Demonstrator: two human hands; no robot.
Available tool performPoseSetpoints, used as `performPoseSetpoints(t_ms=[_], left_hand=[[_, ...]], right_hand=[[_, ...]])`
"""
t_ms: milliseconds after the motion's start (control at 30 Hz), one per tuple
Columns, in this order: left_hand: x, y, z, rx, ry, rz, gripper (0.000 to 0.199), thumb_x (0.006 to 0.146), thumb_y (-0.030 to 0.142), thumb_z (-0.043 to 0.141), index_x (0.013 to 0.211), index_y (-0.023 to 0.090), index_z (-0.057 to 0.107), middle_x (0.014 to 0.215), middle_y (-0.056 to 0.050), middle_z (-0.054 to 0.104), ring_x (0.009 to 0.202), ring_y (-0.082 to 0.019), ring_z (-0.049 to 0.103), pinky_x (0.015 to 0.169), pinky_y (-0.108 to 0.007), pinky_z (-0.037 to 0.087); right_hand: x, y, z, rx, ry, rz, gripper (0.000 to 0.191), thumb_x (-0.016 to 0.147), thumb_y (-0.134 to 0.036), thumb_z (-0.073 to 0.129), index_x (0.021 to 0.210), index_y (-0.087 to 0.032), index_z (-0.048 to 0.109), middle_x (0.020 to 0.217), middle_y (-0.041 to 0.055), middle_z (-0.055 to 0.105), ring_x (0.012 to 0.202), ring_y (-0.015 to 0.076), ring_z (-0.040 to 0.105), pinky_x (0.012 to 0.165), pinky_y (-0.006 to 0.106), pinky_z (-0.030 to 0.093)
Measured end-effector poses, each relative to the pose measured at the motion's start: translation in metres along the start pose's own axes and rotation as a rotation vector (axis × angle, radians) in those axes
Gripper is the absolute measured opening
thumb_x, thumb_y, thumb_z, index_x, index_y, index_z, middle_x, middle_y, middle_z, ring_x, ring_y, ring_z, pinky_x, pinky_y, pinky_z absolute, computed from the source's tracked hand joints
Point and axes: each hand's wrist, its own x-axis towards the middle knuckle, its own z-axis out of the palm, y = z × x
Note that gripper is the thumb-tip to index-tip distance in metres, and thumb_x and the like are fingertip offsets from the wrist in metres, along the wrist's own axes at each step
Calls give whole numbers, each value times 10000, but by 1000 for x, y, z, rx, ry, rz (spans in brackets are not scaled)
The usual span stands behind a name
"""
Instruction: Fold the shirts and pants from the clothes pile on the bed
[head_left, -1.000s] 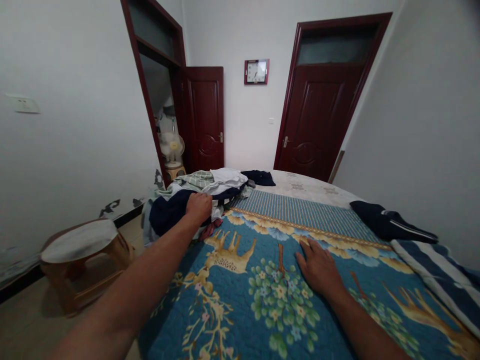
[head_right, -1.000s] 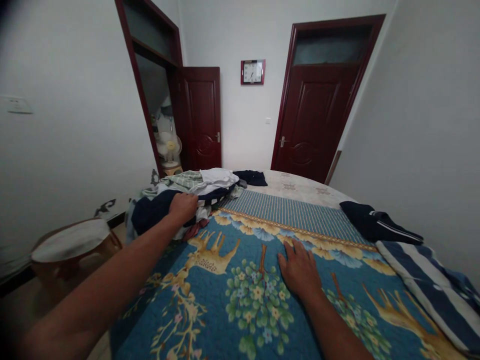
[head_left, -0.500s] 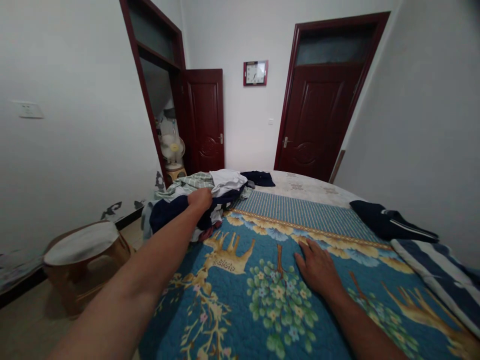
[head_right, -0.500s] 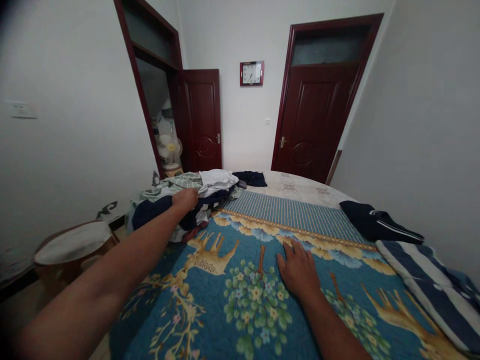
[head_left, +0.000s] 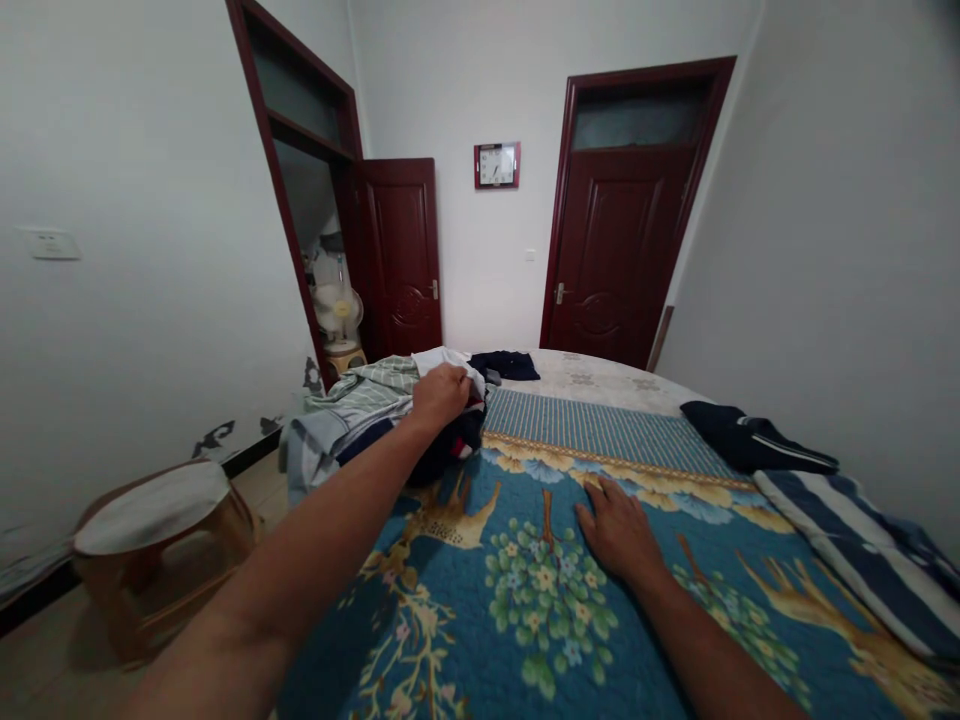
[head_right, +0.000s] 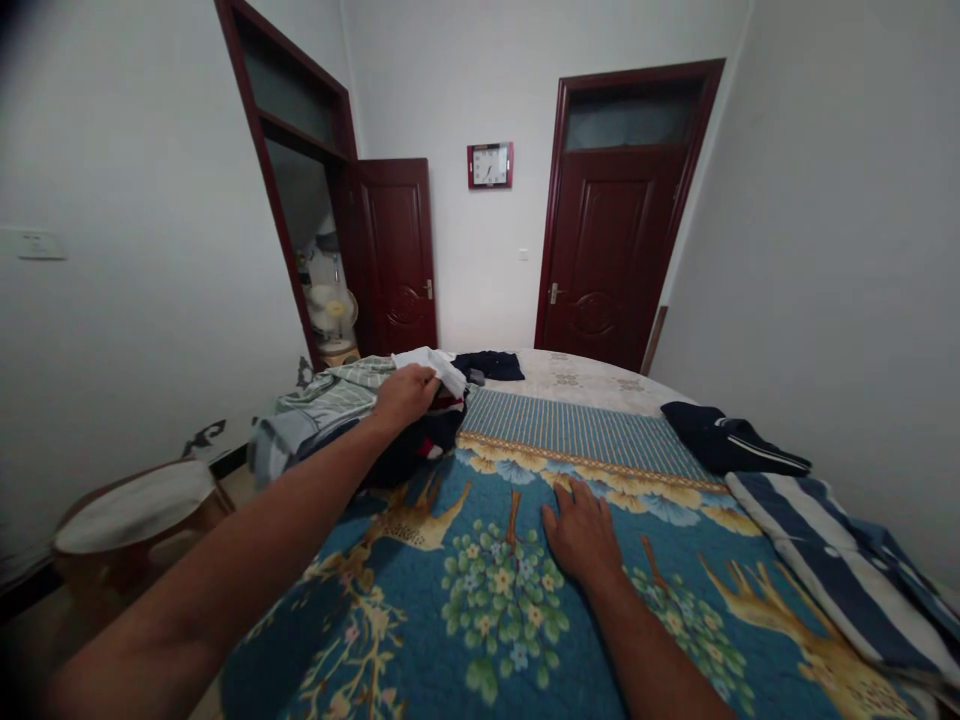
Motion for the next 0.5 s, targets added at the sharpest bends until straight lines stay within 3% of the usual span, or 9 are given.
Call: performPoseSetpoints(t_ms=[167,300,400,500], left_hand=[[-83,35,40,-155,-161,184,275,1041,320,496,944,235,739,1035,-107,717,988,-251,657,826,-336,442],[-142,69,59,-300,-146,410,272,1045,307,497,890,237,710,927,-102,697,896,-244,627,767,-350,407],[-168,100,62,-364,-64,563,268,1047,314,512,868,231,693,862,-63,684,837,-212,605,736,-344,392],[-186,127,63,-391,-47,773,255,1051,317,523,896,222,701,889,-25,697,845,-186,612,742,-341,400]], right_hand=[[0,1,2,35,16,-5,591,1052,-457,413,1543,-158,548,1650,165,466,1548,343,387,1269,545,268],[-1,3,5,153,103,-42,650,1028,-420,438,1619,-151,443,1630,167,492,1525,330,426,1273,551,282],[-1,3,5,349,216,-229,756,981,-380,491,1688,-178,315,1651,153,470,1524,298,441,1262,517,343],[-2,-1,2,534,232,-426,739,936,-312,505,1662,-234,394,1618,108,522,1468,280,518,1220,491,431]])
